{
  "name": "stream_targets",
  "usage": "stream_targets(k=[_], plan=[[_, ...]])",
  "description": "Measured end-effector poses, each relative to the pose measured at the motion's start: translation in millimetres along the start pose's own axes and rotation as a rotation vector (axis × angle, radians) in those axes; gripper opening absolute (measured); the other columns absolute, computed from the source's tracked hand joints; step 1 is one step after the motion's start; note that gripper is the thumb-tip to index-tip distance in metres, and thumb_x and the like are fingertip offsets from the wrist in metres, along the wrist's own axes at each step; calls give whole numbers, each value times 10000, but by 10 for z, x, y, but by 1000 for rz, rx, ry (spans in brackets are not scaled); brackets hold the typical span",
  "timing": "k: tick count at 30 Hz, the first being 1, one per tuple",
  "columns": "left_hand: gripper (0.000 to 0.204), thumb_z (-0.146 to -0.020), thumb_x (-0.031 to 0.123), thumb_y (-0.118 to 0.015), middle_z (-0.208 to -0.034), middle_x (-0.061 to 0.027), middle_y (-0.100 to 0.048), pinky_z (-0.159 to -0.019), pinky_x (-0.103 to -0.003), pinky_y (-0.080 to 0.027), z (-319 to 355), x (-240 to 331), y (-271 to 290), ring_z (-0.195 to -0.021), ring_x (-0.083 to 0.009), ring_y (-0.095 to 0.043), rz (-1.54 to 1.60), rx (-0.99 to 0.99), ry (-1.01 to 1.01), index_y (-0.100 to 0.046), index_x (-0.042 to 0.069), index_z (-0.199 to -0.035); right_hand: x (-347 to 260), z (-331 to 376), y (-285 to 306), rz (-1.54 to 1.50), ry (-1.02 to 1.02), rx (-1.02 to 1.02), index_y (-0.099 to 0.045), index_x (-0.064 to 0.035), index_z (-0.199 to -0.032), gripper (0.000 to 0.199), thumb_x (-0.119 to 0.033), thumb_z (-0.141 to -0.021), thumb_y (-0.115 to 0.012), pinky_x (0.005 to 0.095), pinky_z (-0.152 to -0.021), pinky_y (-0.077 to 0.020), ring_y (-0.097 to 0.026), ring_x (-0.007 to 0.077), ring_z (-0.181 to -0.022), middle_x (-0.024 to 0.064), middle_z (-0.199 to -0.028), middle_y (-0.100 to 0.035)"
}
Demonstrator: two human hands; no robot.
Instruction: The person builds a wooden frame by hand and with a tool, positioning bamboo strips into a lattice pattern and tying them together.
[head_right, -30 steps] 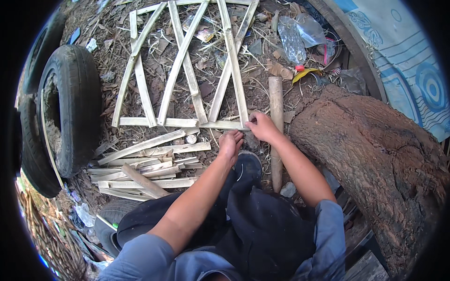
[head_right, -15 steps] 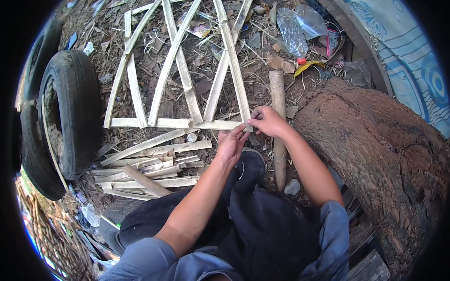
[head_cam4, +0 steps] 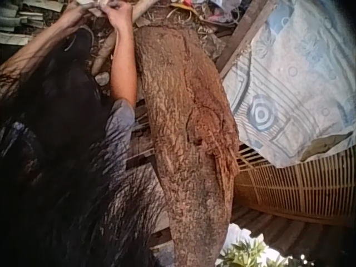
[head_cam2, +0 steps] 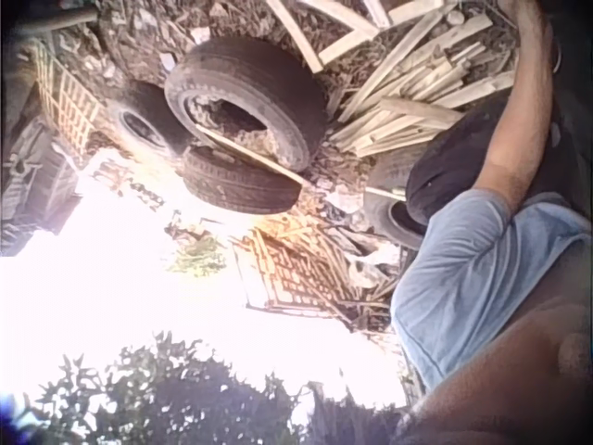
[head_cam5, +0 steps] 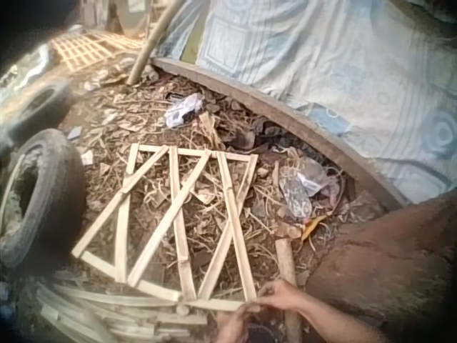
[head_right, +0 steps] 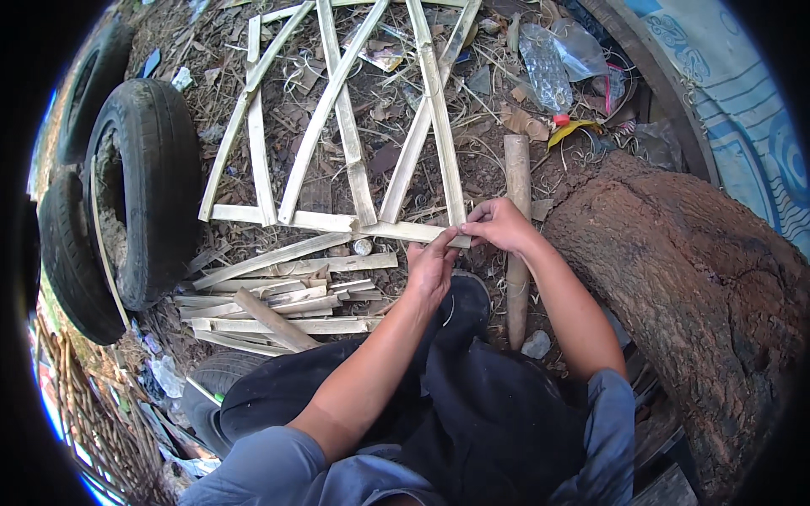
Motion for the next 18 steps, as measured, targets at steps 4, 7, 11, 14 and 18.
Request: stream_targets(k=[4,7,11,14,18], plan=[[457,-808,26,-769,-995,-109,-620,-715,-303,-523,-128,-35,111,-817,-185,-643,-35,-22,-62,-490,-14,-1169,-45,26,-31,-40,2,-8,-652,61,-876,125,-41,-847,-718,272,-641,-599,-689,179,-748,131,-851,-691],[414,-800,27,-782,-910,-73,-628,-624,-258,-470,-64,-6,95,-732,-130,-596,-29,31,-106,-532,-13,-1128,-5,2,-43,-50,-16,-35,-642,53,-887,120,-38,-855,-714,274,-658,-604,-694,176,-743,135,-861,-696],[418,-801,20,-780,-905,-72,-625,-605,-257,-465,-119,-16,143,-724,-127,-589,-100,22,-142,-524,-19,-1130,30,-33,-25,-24,1,-30,-647,44,-895,115,-41,-856,-713,279,-654,-605,-693,175,-743,129,-870,-695],[400,-808,24,-776,-910,-73,-627,-606,-260,-471,-117,-1,127,-730,-127,-592,-168,37,-173,-524,-20,-1117,51,-25,-19,-1,-25,13,-645,60,-949,156,-67,-877,-698,293,-651,-607,-692,181,-739,136,-893,-692],[361,-813,86,-782,-970,-116,-659,-719,-329,-551,-239,14,233,-863,-204,-664,-301,53,-181,-547,-17,-1068,80,33,-134,19,-119,45,-635,87,-1021,244,-130,-914,-669,303,-633,-606,-690,187,-729,140,-887,-685]])
Point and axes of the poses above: each hand's wrist, its own z-axis away from the middle knuckle, its own y-axis out of the back of the hand, x = y × z, the point moved 7 cm from there along -z, towards the middle knuckle
